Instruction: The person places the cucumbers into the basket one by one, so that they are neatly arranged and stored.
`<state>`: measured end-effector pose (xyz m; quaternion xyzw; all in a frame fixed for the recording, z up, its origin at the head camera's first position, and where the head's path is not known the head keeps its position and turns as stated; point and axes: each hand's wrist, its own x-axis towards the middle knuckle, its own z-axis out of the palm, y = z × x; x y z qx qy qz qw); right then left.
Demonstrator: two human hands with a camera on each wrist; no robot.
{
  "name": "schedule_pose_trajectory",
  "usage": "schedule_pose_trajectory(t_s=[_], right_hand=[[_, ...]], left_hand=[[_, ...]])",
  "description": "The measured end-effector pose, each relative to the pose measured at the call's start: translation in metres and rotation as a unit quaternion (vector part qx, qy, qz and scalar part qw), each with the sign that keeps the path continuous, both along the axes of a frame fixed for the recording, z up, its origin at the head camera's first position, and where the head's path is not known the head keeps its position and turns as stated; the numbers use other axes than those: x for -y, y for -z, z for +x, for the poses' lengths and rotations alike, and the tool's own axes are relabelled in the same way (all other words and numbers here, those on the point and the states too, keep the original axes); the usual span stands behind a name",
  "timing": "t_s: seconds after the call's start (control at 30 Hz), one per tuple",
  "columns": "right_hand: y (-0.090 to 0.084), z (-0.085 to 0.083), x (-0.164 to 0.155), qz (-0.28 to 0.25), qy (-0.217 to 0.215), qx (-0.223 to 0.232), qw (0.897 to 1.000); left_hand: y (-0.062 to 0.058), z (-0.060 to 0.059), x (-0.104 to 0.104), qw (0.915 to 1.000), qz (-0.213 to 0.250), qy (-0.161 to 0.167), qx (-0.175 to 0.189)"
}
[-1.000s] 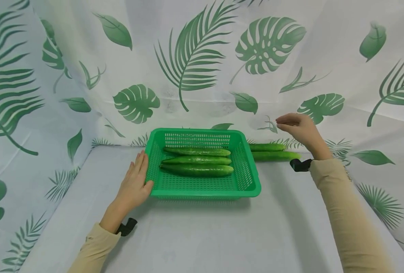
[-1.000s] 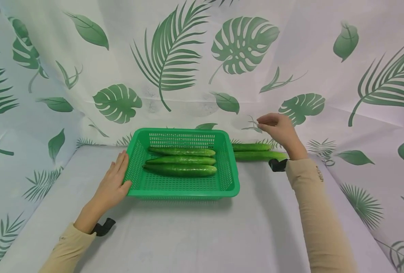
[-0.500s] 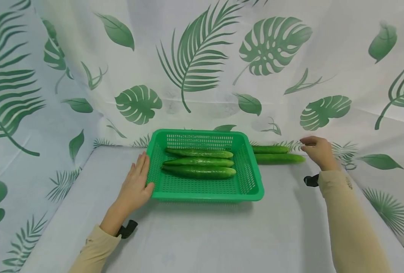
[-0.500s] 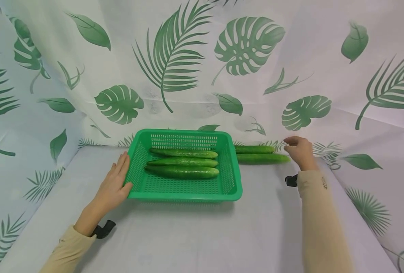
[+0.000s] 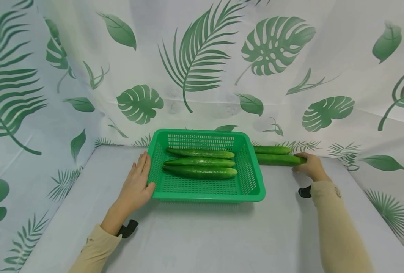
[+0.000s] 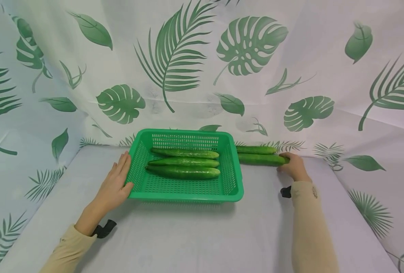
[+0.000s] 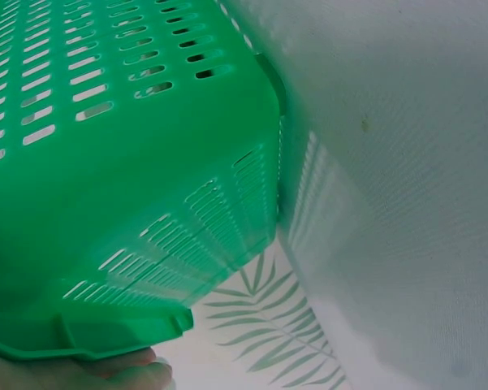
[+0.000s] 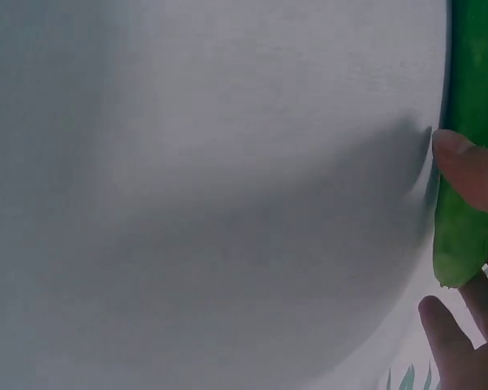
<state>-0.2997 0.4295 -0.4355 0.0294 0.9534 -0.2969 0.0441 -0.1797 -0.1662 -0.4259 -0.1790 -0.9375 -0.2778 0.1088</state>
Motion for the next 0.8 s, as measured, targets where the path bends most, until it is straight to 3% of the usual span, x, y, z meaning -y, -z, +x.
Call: schedule_pose_trajectory(t_s=[0.33,0.6,0.8], right_hand=[[0.007,0.025,-0.015,0.005,-0.02,-0.05,0.999],[0.005,0.063,-0.027,-0.075,0.013,-0.051,0.996],[0.014,0.096,-0.035,-0.112,0.057,-0.044,0.991]], left_hand=[[-0.002,0.001,-0.001,1.0,-0.003,0.001,0.005],[-0.004,-0.001,0.0,0.9998,-0.007,-0.001,0.017],[-0.005,0.001,0.0,0.9998,-0.007,0.001,0.018]])
